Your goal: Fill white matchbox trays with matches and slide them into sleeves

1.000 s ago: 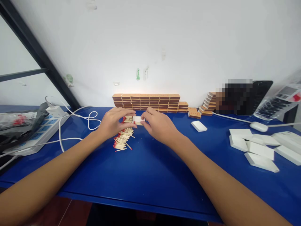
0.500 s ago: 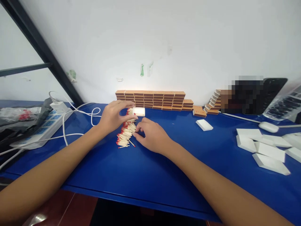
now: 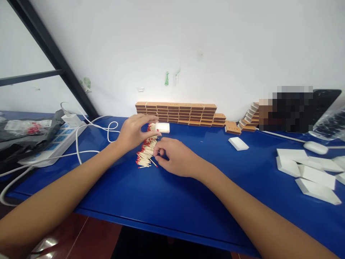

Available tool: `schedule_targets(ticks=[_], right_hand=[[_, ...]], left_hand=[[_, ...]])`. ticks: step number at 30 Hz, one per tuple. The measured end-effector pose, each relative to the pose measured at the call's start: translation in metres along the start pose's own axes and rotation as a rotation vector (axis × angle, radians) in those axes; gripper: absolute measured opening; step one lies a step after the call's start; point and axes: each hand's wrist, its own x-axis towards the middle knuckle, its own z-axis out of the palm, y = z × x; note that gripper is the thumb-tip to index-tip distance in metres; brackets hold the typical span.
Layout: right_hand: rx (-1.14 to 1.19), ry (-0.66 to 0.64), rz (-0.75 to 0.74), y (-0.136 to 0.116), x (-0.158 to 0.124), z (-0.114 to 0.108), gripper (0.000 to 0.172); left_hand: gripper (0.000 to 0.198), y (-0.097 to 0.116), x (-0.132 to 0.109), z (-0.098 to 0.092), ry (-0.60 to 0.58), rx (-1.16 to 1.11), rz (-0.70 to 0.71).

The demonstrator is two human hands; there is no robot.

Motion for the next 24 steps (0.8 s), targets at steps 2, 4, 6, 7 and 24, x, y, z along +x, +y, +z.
schedule_targets(ticks=[2,4,6,7,24], right_hand=[[0.026,-0.006,0.003,-0.004,-0.002,0.002,0.003],[0.029,-0.003,0.013,-0.008,-0.004,0.006,0.003],[0.044,-0.008,0.006,-0.011,-0.005,0.011,0.005],[0.051,-0.011,-0.001,-0.012,-0.005,0.013,0.005],[-0.021,-0.027,-0.021,-0.021,-0.006,0.032,0.005]], left_hand=[[0.042,0.000,0.000,0.000,0.003,-0.004,0.010],[0.043,0.000,0.000,0.000,0.003,-0.008,0.011],[0.045,0.000,0.000,0.000,-0.006,-0.011,0.008],[0.046,0.000,0.000,0.000,-0.014,-0.012,0.008],[0.053,0.000,-0.002,0.004,-0.042,-0.006,0.003]])
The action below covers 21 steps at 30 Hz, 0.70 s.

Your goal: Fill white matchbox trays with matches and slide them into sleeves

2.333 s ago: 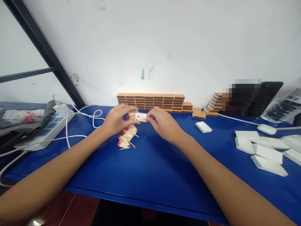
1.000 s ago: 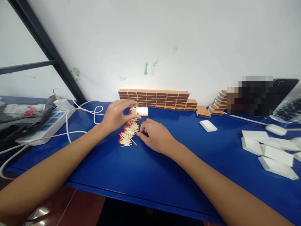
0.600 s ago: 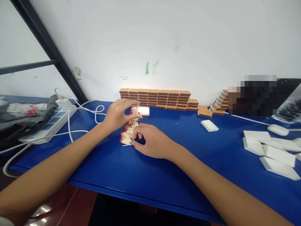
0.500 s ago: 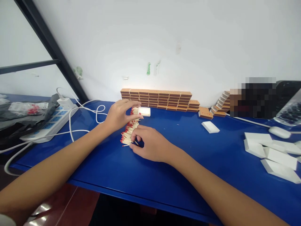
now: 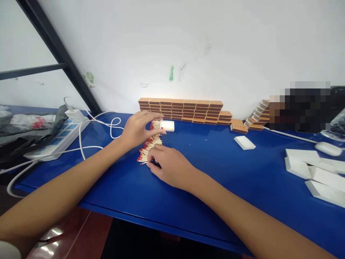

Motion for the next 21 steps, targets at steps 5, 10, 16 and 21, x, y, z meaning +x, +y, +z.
schedule_targets(ticks=[5,10,16,21], right_hand=[[-0.016,-0.017,0.011,-0.002,0.001,-0.002,0.009],[-0.057,-0.095,0.036,-0.002,0.001,-0.005,0.012],[-0.043,-0.152,0.024,-0.001,-0.002,-0.019,0.016],[-0.003,0.146,0.020,0.014,0.006,-0.045,0.017]], left_hand=[[0.052,0.001,-0.001,0.001,-0.001,0.000,0.001],[0.048,0.001,-0.001,0.000,-0.005,-0.022,0.008],[0.045,0.000,0.000,-0.002,-0.006,-0.029,-0.006],[0.047,0.000,-0.001,-0.002,-0.023,-0.019,-0.025]])
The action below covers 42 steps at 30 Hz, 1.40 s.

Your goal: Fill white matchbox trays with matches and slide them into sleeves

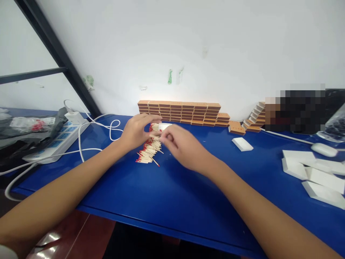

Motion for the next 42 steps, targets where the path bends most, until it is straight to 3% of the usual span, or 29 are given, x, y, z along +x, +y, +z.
schedule_targets(ticks=[3,6,12,20,24,29,36,42], right_hand=[[-0.043,0.273,0.044,0.018,0.007,-0.007,0.015],[-0.067,0.358,0.058,0.032,0.010,-0.004,0.012],[-0.135,0.321,0.069,0.039,0.008,0.007,0.007],[-0.244,0.226,0.020,0.044,0.008,-0.011,0.009],[-0.247,0.269,-0.006,0.040,0.009,-0.013,0.009],[-0.096,0.262,-0.074,0.016,0.003,0.008,0.007],[-0.008,-0.093,-0.016,-0.018,-0.011,0.046,0.007],[-0.001,-0.085,-0.017,-0.013,-0.009,0.049,0.006]], left_hand=[[0.053,0.000,-0.001,0.002,0.006,-0.021,0.010],[0.063,0.004,-0.001,0.004,0.027,-0.068,0.024],[0.071,0.013,-0.001,0.004,0.063,-0.140,0.043],[0.075,0.010,-0.001,0.003,0.043,-0.125,0.029],[0.074,0.008,-0.001,0.003,0.055,-0.111,0.054],[0.067,0.005,-0.001,0.001,0.069,-0.051,0.006],[0.065,0.003,0.000,0.004,0.068,-0.036,-0.059],[0.066,0.005,0.000,0.005,0.085,-0.039,-0.023]])
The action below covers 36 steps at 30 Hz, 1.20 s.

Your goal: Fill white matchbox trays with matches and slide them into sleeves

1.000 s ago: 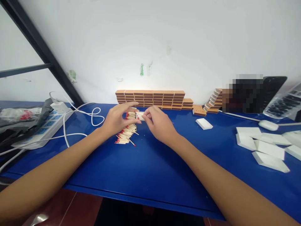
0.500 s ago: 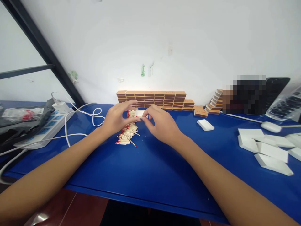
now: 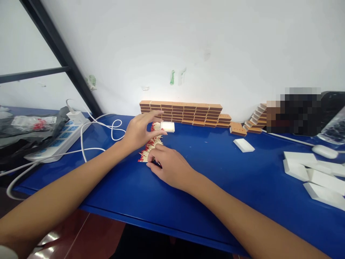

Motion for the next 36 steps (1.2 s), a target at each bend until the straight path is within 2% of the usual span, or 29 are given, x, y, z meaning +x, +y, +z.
schedule_targets(ticks=[6,14,25,28,31,32,34,36], right_hand=[[0.000,0.026,-0.030,0.003,-0.001,0.002,0.012],[0.005,-0.011,-0.004,0.001,0.002,0.001,0.013],[-0.030,-0.128,0.093,0.002,0.000,-0.013,0.012],[-0.076,-0.006,0.059,0.014,0.003,-0.026,0.010],[-0.173,0.311,0.086,0.033,0.009,-0.047,0.008],[-0.199,0.369,0.101,0.039,0.011,-0.053,0.007],[-0.232,0.417,0.126,0.046,0.013,-0.060,0.006],[-0.247,0.406,0.142,0.050,0.012,-0.060,0.006]], left_hand=[[0.064,0.002,0.001,-0.001,-0.013,0.016,-0.004],[0.069,0.000,0.000,0.000,-0.009,0.042,0.020],[0.068,0.001,0.002,-0.003,-0.003,0.029,0.030],[0.066,0.001,0.001,-0.004,-0.022,0.032,0.009],[0.064,0.001,-0.001,-0.002,-0.055,0.011,-0.017],[0.067,0.002,-0.002,-0.002,-0.048,-0.005,-0.004],[0.070,0.003,-0.003,0.000,-0.022,-0.027,0.024],[0.069,0.005,-0.003,0.001,0.004,-0.047,0.051]])
